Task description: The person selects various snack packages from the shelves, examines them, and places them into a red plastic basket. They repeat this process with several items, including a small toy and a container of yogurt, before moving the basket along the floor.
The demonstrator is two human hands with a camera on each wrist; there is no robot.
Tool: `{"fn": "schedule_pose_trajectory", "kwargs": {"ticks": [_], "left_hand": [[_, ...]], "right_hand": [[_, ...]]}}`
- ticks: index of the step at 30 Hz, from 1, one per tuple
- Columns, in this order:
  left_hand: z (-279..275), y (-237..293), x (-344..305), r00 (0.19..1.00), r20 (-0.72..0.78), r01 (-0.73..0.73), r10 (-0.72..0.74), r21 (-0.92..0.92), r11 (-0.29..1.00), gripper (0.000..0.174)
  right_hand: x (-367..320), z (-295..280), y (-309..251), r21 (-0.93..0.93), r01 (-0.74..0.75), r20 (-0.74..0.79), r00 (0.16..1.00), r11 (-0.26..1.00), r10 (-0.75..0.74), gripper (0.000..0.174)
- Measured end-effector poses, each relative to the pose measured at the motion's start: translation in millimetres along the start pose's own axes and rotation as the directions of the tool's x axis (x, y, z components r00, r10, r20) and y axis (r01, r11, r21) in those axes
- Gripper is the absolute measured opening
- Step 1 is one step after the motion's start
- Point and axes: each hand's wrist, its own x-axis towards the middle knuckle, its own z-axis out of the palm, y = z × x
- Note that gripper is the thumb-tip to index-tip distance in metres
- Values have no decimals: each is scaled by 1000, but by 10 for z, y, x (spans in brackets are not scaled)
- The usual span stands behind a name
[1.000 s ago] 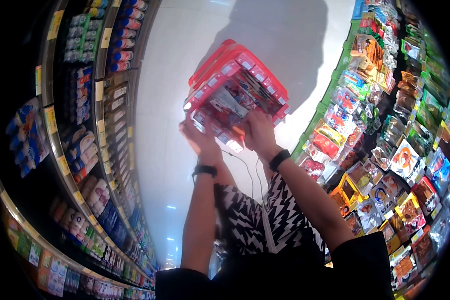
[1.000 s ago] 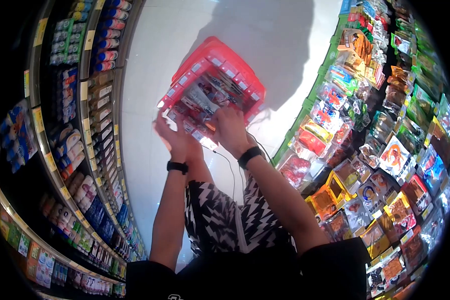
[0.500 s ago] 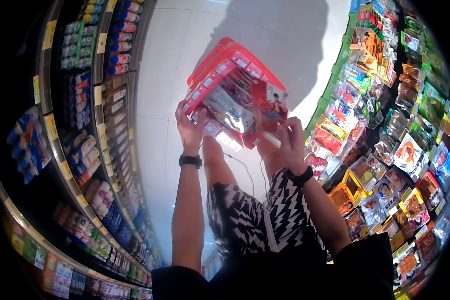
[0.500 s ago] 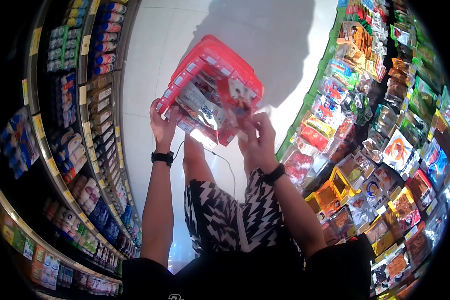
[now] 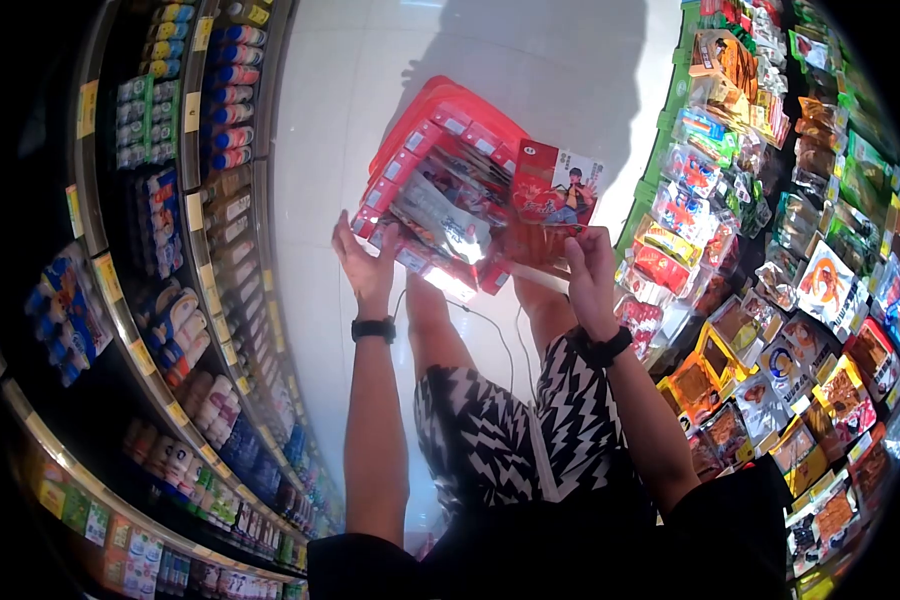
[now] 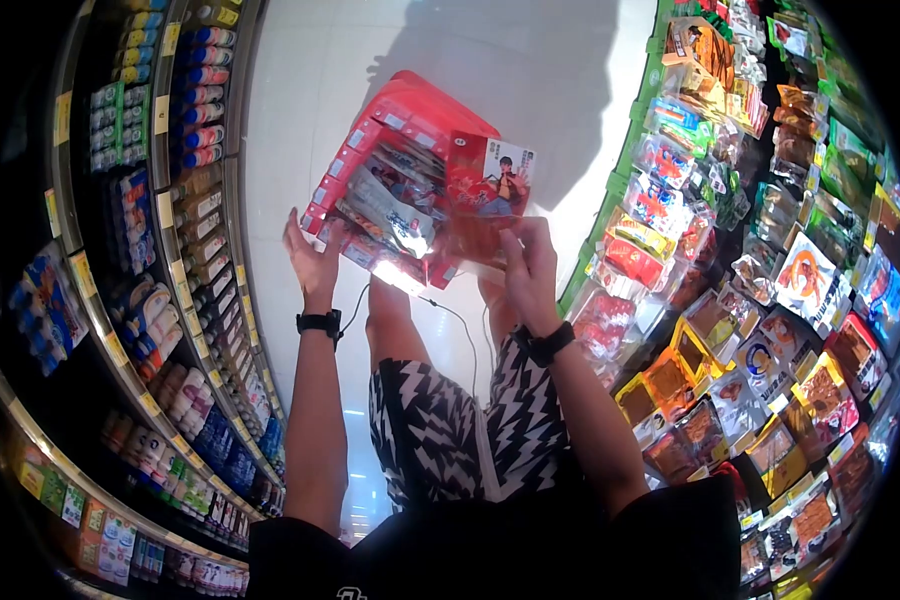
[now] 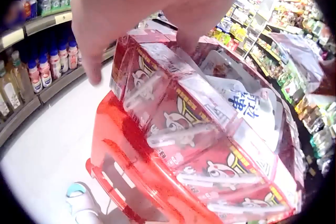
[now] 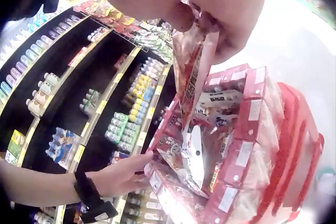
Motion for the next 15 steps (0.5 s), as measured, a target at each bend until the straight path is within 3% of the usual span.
{"fn": "schedule_pose_trajectory", "kwargs": {"ticks": [1,4,6,7,8,9,10,11,12,14,15], "left_hand": [[-39,66,-31,986,-111,-114,126,108,988,64],[-170,460,-329,977,-156,-131,145,101,986,59],[-181,679,-639,995,96,27,-16,-119,992,53],[-186,825,-762,951,305,133,-57,-236,963,50],[-177,961,-880,857,511,260,-66,-318,912,47],[-28,882,-1072,824,565,257,-49,-296,920,44],[22,985,-1190,781,624,257,-34,-272,927,41],[-11,1067,-1316,727,679,33,-104,116,993,38],[-78,1383,-1345,708,703,-4,-71,105,994,38],[-107,1864,-1450,588,772,265,-243,100,959,35],[22,1576,-1591,603,781,345,-163,-70,936,33]], "right_hand": [[-12,-43,-10,3,-24,24,999,1000,24,6],[-67,-153,-68,80,-97,81,993,992,90,7],[-91,-242,-54,153,-147,112,985,977,130,8],[-100,-297,-2,159,-160,190,973,974,129,9],[-126,-362,61,163,-173,261,957,971,127,10],[-168,-327,-148,299,-293,256,941,908,219,10],[-230,-332,-138,315,-293,230,946,903,227,10],[-265,-382,-106,222,-241,284,943,945,174,11],[-284,-451,-70,126,-171,333,935,977,121,11],[-391,-563,34,-39,-58,302,951,998,67,14],[-487,-607,-36,129,-230,279,942,965,187,20]]}}
